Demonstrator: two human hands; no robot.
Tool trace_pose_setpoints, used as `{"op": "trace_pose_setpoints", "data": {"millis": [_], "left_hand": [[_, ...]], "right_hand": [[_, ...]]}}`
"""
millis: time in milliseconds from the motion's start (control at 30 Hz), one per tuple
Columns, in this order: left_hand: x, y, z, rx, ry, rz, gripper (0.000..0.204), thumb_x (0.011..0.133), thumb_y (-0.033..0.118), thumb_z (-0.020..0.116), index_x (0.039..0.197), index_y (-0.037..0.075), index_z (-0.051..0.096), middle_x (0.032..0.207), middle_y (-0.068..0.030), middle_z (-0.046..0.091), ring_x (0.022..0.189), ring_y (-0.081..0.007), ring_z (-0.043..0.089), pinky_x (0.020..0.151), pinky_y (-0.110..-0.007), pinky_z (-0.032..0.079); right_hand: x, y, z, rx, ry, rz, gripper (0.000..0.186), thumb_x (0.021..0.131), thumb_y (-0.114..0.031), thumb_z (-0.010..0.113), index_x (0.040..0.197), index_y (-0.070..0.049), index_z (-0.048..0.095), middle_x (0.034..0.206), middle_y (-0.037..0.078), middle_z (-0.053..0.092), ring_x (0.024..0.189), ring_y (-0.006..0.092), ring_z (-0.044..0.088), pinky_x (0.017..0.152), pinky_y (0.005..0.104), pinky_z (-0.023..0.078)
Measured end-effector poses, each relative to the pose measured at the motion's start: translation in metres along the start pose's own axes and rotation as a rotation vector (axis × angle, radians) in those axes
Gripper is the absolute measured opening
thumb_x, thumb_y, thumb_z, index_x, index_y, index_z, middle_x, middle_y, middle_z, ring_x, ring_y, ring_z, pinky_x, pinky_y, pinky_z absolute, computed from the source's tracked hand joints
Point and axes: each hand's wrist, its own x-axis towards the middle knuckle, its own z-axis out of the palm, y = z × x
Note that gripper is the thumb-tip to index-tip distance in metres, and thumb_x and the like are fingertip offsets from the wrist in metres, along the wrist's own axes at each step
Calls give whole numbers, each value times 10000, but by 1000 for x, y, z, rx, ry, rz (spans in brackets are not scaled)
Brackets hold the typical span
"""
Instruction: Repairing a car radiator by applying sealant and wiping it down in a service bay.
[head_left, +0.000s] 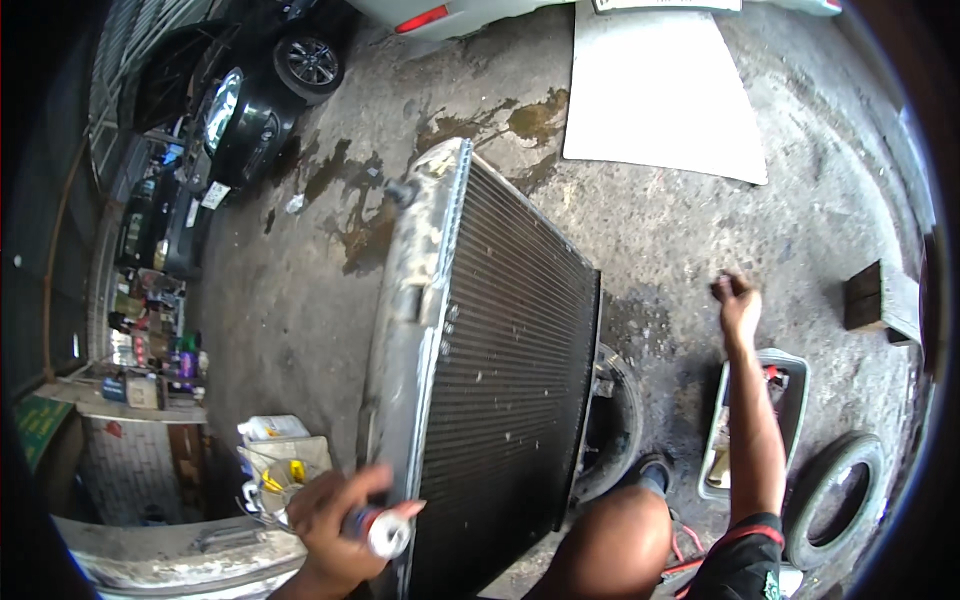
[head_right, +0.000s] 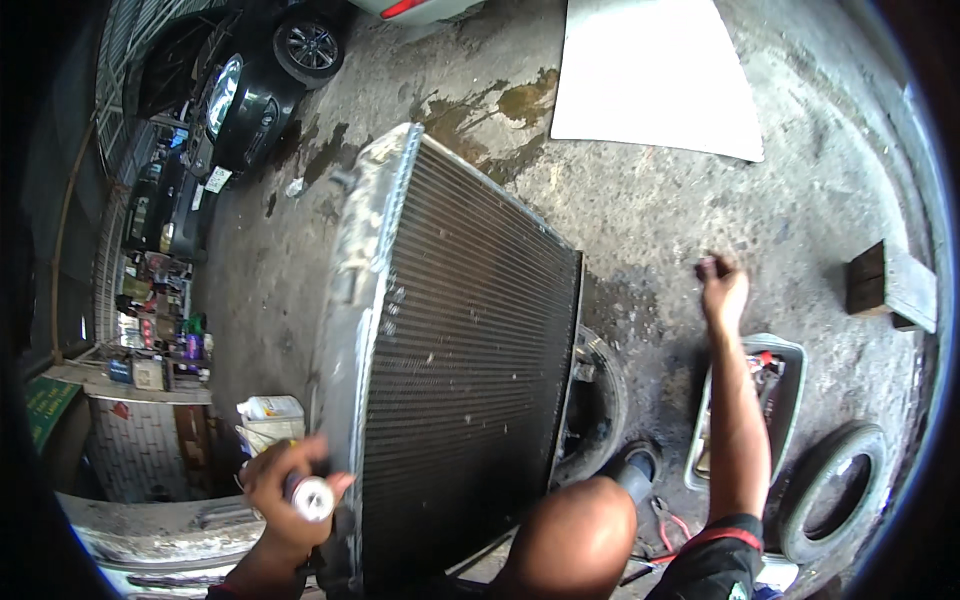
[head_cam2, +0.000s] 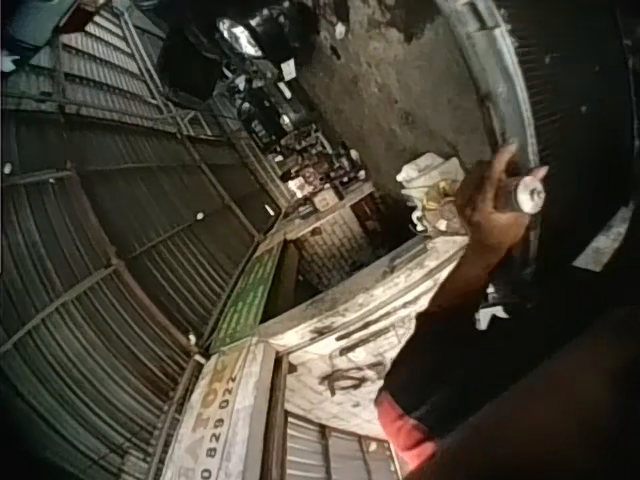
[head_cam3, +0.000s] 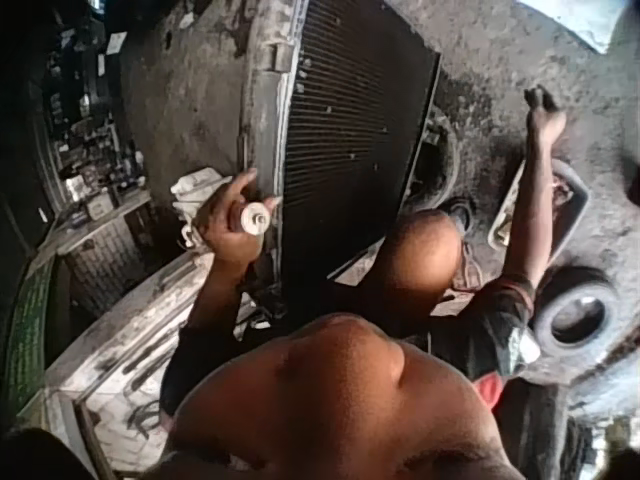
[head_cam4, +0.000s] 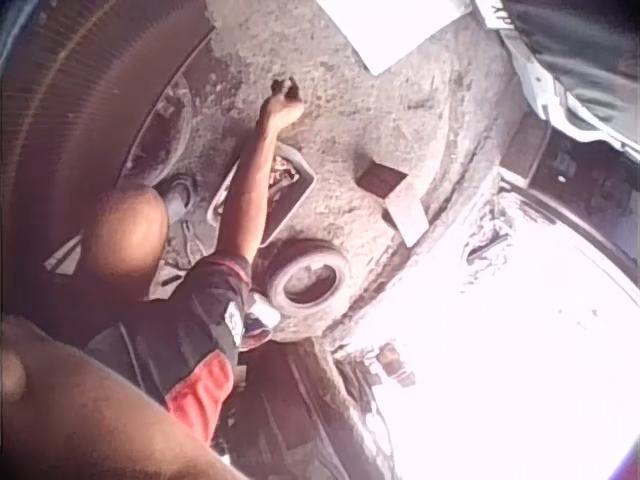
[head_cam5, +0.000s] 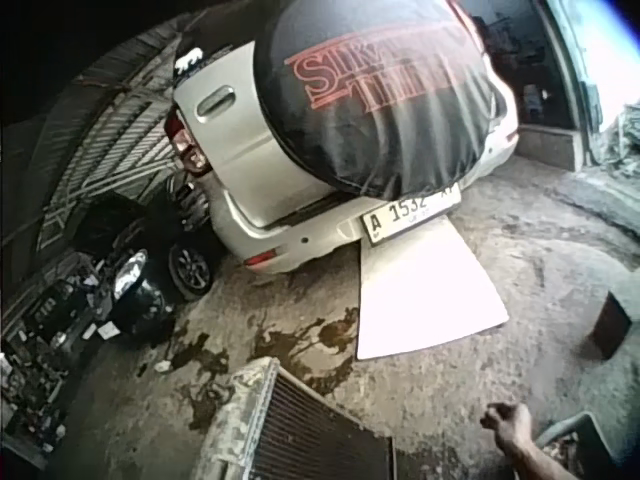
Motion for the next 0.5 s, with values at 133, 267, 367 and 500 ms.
{"op": "trace_pose_setpoints", "data": {"millis": [133, 267, 367, 500], "left_hand": [[-7, 0, 14, -201, 206, 48, 298, 636, 169, 870, 796, 55, 645, 609, -90, 581, 558, -234, 597, 547, -335, 446], [-5, 1, 21, -276, 248, 107, 349, 711, 203, 828, 663, 64, 512, 579, -112, 568, 566, -321, 593, 545, -405, 422], [-3, 5, 17, -303, 229, 137, 164, 695, 101, 695, 763, 36, 561, 719, -194, 624, 708, -404, 624, 616, -471, 476], [-3, 15, 16, -388, 265, 154, 131, 749, 116, 663, 739, 23, 572, 716, -222, 617, 730, -425, 615, 628, -494, 475]], "right_hand": [[-140, -180, 4, 469, -295, -50, 173, 900, -81, 659, 1047, 10, 664, 830, 60, 670, 801, 141, 648, 687, 253, 504], [-243, -296, -24, 554, -518, -244, 215, 847, -5, 689, 1059, 16, 668, 876, 47, 684, 735, 93, 617, 669, 239, 512], [-299, -346, -27, 463, -557, -261, 215, 864, -12, 680, 1075, 26, 662, 871, 60, 684, 761, 107, 631, 685, 241, 516], [-341, -349, -23, 225, -481, -435, 250, 886, 19, 645, 1134, 54, 645, 943, 52, 670, 854, 108, 642, 790, 230, 506]]}}
